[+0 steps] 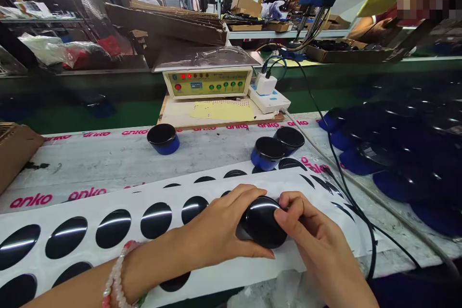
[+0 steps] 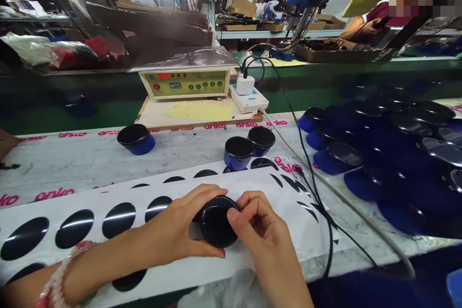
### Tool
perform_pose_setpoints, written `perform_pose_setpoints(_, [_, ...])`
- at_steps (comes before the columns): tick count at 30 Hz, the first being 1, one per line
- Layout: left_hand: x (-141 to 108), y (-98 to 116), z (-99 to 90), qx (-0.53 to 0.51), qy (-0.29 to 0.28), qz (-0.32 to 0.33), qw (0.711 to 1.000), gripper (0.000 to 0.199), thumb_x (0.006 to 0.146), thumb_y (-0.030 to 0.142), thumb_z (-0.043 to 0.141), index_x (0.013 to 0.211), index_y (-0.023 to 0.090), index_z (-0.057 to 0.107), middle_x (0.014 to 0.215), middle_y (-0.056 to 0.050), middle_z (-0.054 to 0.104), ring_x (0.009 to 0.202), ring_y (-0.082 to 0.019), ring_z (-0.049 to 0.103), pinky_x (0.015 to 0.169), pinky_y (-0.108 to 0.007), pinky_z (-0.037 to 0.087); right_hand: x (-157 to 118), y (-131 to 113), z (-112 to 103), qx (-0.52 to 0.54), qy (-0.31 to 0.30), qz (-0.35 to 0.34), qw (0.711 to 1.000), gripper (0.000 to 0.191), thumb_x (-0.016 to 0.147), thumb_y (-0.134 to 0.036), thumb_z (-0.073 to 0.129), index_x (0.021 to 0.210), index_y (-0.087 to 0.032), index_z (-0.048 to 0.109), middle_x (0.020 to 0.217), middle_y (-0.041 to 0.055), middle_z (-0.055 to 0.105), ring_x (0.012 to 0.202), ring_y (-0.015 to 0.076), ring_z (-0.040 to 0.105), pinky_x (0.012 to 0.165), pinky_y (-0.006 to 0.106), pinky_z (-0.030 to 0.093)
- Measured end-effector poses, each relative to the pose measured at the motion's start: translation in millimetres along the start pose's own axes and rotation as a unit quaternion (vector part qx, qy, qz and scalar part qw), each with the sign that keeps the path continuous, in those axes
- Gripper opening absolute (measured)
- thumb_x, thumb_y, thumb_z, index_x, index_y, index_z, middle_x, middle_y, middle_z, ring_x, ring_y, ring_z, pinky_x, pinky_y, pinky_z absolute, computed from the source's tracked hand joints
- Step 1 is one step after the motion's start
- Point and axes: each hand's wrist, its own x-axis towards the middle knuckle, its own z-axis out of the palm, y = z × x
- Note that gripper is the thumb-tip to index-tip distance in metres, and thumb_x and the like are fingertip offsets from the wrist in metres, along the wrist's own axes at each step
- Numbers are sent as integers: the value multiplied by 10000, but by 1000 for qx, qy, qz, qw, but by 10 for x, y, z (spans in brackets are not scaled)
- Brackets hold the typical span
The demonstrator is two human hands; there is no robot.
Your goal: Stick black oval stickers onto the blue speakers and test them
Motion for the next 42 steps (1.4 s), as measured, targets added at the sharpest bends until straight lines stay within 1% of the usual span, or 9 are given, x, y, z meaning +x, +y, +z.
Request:
perform_pose_setpoints(12, [-1, -15, 17, 11, -3, -11, 1000, 743, 702, 476, 753, 1325, 276, 402, 1223, -85, 521, 1158, -261, 531, 982, -419, 477, 10, -104, 63, -99, 33, -53, 993, 316, 780, -394, 642, 589, -211, 469, 806, 21, 488, 754, 166, 517, 662, 266, 475])
perform_pose_setpoints(19, [-28, 10, 16, 82, -28, -27, 996, 941, 760, 500, 686, 1476, 322, 103, 1249, -96, 481, 1137, -273, 546, 937, -455, 501, 43, -125, -31, -214, -34, -45, 975, 359, 838, -441, 557, 599, -218, 412, 646, -30, 424, 604, 128, 437, 530, 237, 392])
perform_pose_setpoints(25, [-31, 108, 23, 212, -69, 22, 975, 597, 891, 397, 546, 1433, 346, 301, 1343, -137, 408, 1075, -292, 591, 825, -409, 551, 253, -321, -401, -364, -83, -24, 927, 538, 767, -599, 565, 494, -210, 313, 476, -60, 267, 453, 91, 261, 398, 227, 203])
perform_pose_setpoints(28, [-63, 189, 89, 262, -34, 62, 962, 480, 881, 422, 555, 1343, 400, 431, 1355, -82, 451, 1032, -266, 615, 785, -354, 557, 495, -509, -415, -454, -33, -147, 878, 387, 841, -590, 495, 879, -226, 618, 730, 7, 592, 535, 134, 493, 496, 262, 400])
perform_pose_setpoints(30, [-85, 265, 50, 285, 39, 62, 956, 473, 869, 458, 562, 1323, 418, 437, 1293, -19, 524, 1050, -235, 606, 806, -321, 553, 683, -587, -298, -538, -56, -200, 817, 510, 877, -553, 473, 1290, -255, 483, 1145, 88, 601, 674, 190, 609, 607, 333, 473])
perform_pose_setpoints(33, [-76, 361, -337, 328, 184, 27, 926, 443, 912, 483, 467, 1338, 371, 426, 1347, -10, 449, 1223, -256, 490, 978, -381, 480, 927, -609, -67, -611, -110, -214, 754, 552, 917, -458, 434, 1419, -243, 356, 1380, 172, 441, 785, 293, 661, 639, 421, 487])
perform_pose_setpoints(36, [-21, 268, -1123, 358, 308, -22, 881, 503, 948, 422, 407, 1425, 287, 323, 1479, -52, 216, 1355, -358, 304, 1104, -492, 321, 1055, -606, 48, -603, -145, -221, 753, 476, 922, -361, 437, 1355, -164, 440, 1280, 210, 506, 790, 313, 666, 661, 443, 490])
perform_pose_setpoints(39, [-4, -115, -1938, 374, 383, -116, 837, 485, 935, 395, 473, 1381, 221, 396, 1448, -119, 320, 1304, -358, 371, 1061, -559, 333, 1086, -654, 48, -563, -220, -265, 751, 416, 894, -270, 475, 1307, -221, 458, 1294, 135, 484, 843, 237, 650, 723, 375, 497])
perform_pose_setpoints(42, [-60, -613, -2399, 373, 416, -155, 815, 377, 923, 347, 528, 1245, 151, 511, 1281, -100, 519, 1112, -258, 552, 926, -482, 471, 1102, -705, 81, -513, -275, -301, 755, 363, 844, -172, 498, 1196, -259, 507, 1239, 72, 490, 848, 165, 618, 714, 286, 497])
